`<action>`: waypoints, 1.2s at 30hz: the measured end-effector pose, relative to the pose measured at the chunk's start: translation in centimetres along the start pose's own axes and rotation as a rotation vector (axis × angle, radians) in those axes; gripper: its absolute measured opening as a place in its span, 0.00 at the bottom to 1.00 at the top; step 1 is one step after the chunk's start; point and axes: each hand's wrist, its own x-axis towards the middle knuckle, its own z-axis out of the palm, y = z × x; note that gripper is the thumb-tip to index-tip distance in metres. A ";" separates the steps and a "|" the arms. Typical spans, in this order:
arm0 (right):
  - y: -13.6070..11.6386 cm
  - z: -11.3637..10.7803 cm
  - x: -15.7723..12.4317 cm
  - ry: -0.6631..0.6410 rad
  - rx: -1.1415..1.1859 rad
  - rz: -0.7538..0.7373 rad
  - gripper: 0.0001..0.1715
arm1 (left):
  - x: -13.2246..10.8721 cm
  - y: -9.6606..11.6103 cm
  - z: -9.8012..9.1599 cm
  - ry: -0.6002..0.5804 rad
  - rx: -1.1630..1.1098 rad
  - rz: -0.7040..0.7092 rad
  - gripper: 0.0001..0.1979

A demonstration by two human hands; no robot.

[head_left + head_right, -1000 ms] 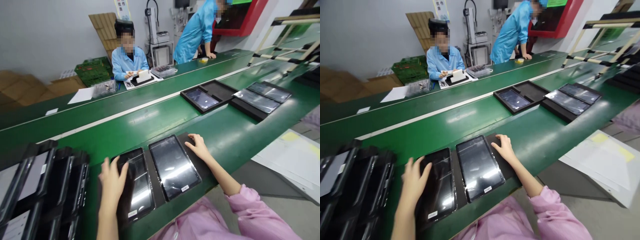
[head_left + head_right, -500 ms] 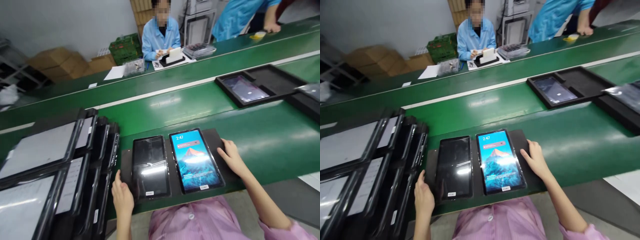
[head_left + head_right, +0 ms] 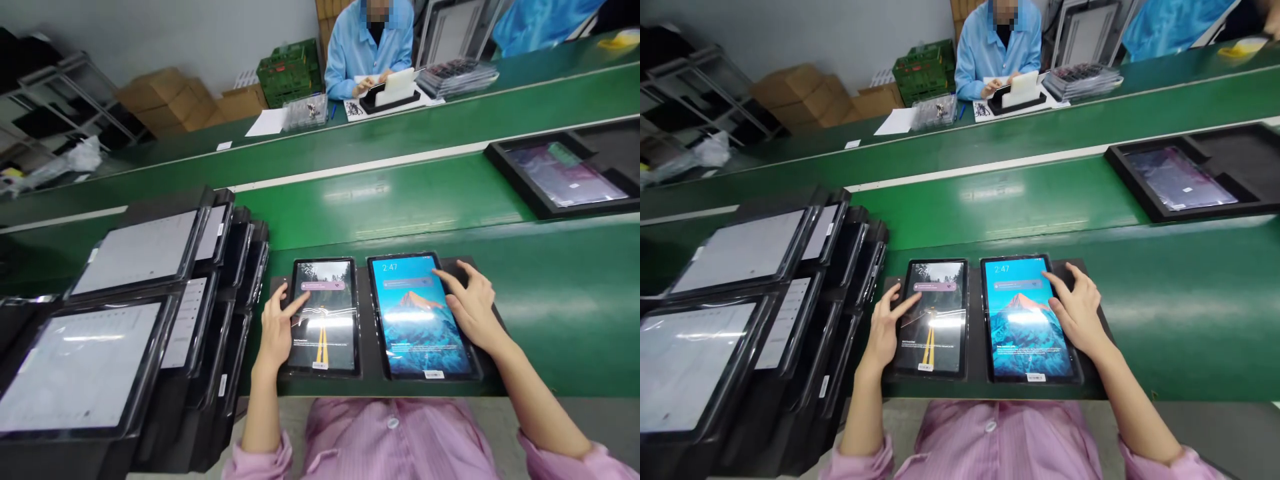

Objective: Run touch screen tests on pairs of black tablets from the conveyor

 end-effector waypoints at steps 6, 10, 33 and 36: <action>0.8 -0.5 -1.0 0.170 0.106 -0.003 0.42 | 0.4 -0.9 1.1 0.160 -0.211 -0.043 0.55; 0.5 -0.9 -1.3 0.206 0.178 0.015 0.38 | -2.0 -2.1 1.6 0.208 -0.266 -0.019 0.55; -9.3 -2.2 -3.3 -0.138 0.055 -0.564 0.18 | -1.0 -2.1 1.7 0.229 -0.261 -0.169 0.28; -10.6 -1.0 -2.9 -0.245 0.011 -0.650 0.20 | -1.0 -2.3 1.8 0.225 -0.253 -0.157 0.29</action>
